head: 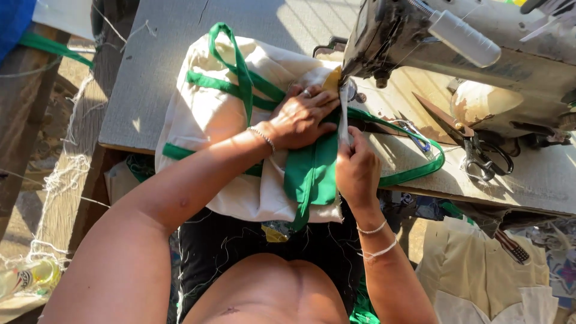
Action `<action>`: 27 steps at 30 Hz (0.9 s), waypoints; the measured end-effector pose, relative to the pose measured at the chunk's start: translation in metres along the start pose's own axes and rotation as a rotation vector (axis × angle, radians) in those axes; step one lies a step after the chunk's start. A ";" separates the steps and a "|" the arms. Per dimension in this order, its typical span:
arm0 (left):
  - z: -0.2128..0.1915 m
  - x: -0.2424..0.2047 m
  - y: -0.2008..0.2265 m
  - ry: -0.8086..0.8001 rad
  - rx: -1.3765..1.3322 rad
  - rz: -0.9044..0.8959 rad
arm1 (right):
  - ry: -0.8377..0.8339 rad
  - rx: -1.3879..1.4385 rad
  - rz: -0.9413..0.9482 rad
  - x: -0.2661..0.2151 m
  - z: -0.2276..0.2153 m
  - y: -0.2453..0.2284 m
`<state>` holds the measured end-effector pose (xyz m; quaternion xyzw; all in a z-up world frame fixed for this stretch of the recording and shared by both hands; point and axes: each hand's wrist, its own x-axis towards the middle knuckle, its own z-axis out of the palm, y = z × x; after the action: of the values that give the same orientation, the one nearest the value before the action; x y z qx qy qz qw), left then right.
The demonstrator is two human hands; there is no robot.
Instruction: Sewing green fabric straps onto a white canvas tote bag using an industrial sewing machine.
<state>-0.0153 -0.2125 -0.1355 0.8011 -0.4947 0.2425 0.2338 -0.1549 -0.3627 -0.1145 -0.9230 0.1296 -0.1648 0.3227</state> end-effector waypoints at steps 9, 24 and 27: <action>-0.004 0.005 0.009 -0.009 0.018 -0.051 | 0.028 -0.124 -0.115 -0.002 0.009 0.012; -0.049 0.020 0.028 -0.133 0.093 0.050 | 0.031 -0.213 -0.330 -0.030 0.009 0.000; -0.033 -0.002 0.033 -0.156 -0.169 0.113 | 0.178 -0.475 -0.185 -0.042 0.015 -0.032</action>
<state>-0.0512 -0.2044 -0.1071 0.7660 -0.5743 0.1495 0.2472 -0.1835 -0.3155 -0.1140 -0.9627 0.1073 -0.2390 0.0682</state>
